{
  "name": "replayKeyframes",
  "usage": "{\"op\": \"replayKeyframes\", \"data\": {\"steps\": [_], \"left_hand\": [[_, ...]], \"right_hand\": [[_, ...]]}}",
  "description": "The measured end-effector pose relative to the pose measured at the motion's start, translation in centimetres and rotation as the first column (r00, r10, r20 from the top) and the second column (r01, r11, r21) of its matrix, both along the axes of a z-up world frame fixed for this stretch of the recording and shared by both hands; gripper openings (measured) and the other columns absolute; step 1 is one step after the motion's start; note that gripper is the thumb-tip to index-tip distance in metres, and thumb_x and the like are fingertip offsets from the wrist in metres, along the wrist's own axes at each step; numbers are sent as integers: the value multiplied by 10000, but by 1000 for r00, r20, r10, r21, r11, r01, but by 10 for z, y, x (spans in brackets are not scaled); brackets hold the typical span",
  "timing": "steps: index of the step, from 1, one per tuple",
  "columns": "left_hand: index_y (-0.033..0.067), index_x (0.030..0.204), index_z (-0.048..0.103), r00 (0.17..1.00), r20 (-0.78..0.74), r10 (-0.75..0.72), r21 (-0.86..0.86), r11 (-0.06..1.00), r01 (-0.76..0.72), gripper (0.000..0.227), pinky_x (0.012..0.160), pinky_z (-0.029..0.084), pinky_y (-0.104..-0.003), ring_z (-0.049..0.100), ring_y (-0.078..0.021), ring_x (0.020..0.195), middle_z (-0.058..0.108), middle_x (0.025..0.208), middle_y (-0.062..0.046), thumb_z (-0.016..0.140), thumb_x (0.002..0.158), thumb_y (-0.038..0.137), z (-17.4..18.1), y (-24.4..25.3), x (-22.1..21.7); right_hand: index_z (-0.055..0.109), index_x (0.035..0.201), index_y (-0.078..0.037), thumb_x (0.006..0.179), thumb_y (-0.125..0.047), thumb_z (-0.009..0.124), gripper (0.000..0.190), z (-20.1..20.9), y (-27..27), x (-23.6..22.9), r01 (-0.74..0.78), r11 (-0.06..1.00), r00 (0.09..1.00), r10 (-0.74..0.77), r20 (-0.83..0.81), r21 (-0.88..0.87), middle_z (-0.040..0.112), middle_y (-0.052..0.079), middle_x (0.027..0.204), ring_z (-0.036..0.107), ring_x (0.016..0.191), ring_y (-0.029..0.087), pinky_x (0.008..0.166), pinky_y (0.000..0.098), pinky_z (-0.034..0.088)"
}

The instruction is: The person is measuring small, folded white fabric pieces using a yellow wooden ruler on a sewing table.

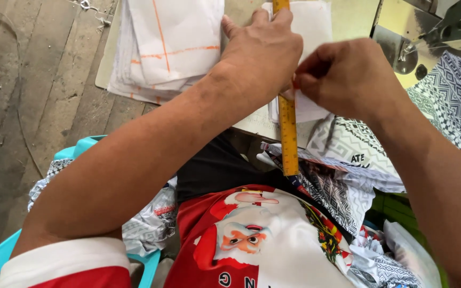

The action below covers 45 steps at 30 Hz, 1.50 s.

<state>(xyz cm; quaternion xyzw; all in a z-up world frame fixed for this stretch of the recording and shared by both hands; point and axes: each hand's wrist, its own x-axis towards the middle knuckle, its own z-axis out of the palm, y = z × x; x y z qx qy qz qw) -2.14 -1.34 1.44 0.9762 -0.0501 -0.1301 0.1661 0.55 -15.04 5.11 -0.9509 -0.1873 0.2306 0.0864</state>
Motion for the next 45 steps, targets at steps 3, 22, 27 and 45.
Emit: {"op": "replayKeyframes", "data": {"steps": [3,22,27,45], "left_hand": [[36,1272,643,1000,7,-2,-14,1000,2,703,992,344,-877,439,-411,1254,510,1198,-123,887,751,440,2,2,-3],[81,1178,673,997,-52,61,11,998,-61,654,1054,321,-811,478,-328,1240,526,1231,-49,889,744,519,8,2,-10],[66,1166,665,1000,-14,27,63,998,-27,654,1082,345,-753,524,-289,1179,565,1192,-45,814,783,574,6,3,-11],[71,1247,643,978,206,24,49,998,-35,739,1119,263,-562,471,-332,1316,491,1492,-78,792,749,597,-23,10,-14]], "right_hand": [[809,960,-131,906,-255,735,155,-10,10,28,-38,998,996,33,87,57,759,21,815,651,667,120,617,316,571],[800,858,-152,860,-228,677,145,-37,23,73,-256,957,927,202,317,139,756,17,790,668,684,194,637,380,544],[728,1172,-178,1057,-337,527,281,19,-5,-28,-67,993,985,50,-163,-98,812,8,929,722,576,155,491,273,636],[617,1208,32,933,-520,502,627,-130,-120,-127,912,264,249,255,-934,314,455,85,653,317,460,126,376,263,251]]}}
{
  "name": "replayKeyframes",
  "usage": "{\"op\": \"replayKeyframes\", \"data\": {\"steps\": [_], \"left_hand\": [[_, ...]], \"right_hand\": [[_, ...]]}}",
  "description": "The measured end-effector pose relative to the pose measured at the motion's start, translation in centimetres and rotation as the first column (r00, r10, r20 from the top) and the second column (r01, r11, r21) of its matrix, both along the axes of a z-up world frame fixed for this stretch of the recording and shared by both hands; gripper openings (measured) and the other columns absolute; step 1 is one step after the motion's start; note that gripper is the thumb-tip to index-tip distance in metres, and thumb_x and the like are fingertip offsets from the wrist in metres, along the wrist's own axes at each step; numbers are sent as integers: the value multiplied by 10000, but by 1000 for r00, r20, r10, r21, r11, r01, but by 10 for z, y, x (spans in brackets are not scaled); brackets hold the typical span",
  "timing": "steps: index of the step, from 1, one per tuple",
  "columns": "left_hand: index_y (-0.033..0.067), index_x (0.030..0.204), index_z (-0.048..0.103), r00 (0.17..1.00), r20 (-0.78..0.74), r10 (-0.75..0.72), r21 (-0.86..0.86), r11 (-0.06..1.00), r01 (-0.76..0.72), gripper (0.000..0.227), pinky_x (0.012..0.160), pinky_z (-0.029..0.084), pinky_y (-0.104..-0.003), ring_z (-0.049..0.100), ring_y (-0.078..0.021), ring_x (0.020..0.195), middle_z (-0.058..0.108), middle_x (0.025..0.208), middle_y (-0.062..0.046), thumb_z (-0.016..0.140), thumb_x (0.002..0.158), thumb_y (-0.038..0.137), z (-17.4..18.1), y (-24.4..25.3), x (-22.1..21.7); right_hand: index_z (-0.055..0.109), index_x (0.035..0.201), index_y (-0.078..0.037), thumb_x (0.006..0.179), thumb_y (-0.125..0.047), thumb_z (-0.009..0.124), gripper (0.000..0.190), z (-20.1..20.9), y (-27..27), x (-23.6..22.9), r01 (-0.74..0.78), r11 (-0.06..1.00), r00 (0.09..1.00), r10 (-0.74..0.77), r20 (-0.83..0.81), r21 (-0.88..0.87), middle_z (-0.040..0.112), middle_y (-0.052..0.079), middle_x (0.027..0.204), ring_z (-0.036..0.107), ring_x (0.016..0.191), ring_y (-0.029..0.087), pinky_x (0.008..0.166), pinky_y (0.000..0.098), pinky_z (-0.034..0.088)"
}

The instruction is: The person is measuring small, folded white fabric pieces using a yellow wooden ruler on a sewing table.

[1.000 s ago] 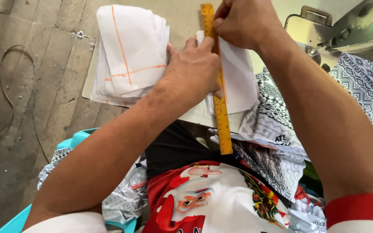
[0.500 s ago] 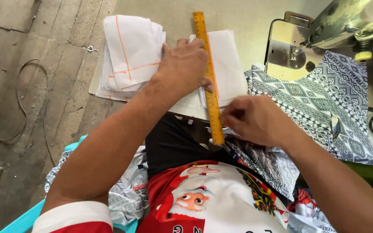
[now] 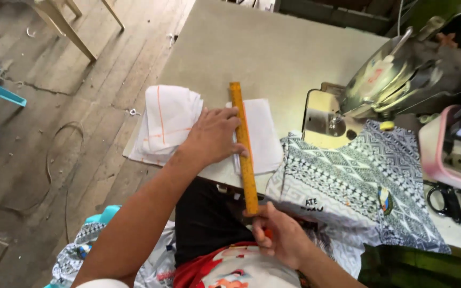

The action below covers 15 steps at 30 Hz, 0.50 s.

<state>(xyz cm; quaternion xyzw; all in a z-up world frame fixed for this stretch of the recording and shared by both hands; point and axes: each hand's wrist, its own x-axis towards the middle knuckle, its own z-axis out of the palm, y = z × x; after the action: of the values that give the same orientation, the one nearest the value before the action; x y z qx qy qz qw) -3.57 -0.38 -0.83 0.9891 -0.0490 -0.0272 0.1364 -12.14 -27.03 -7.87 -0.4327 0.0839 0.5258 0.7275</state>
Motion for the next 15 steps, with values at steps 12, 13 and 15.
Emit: {"op": "replayKeyframes", "data": {"steps": [12,13,15], "left_hand": [[111,1191,655,811,568,-140,-77,972,222,482,926,484,-456,576,-323,1082,585,1287,-102,832,801,334,8,-31,-64],[111,1191,655,825,553,-119,-99,974,206,482,926,484,-456,576,-323,1082,585,1287,-102,832,801,334,2,-32,-60],[120,1188,680,821,535,-199,7,973,231,502,869,518,-415,622,-296,1043,623,1219,-99,868,756,289,-11,-32,-60]], "right_hand": [[672,1039,24,1032,-235,515,303,27,-60,27,10,985,840,-101,532,171,411,69,540,262,413,120,374,264,233],[672,1039,24,1032,-235,515,303,30,-68,31,-1,988,853,-80,516,154,411,69,540,262,413,120,374,264,233],[678,1063,30,1035,-255,561,310,34,-80,36,44,974,769,-175,615,222,509,81,594,333,449,123,383,268,230]]}}
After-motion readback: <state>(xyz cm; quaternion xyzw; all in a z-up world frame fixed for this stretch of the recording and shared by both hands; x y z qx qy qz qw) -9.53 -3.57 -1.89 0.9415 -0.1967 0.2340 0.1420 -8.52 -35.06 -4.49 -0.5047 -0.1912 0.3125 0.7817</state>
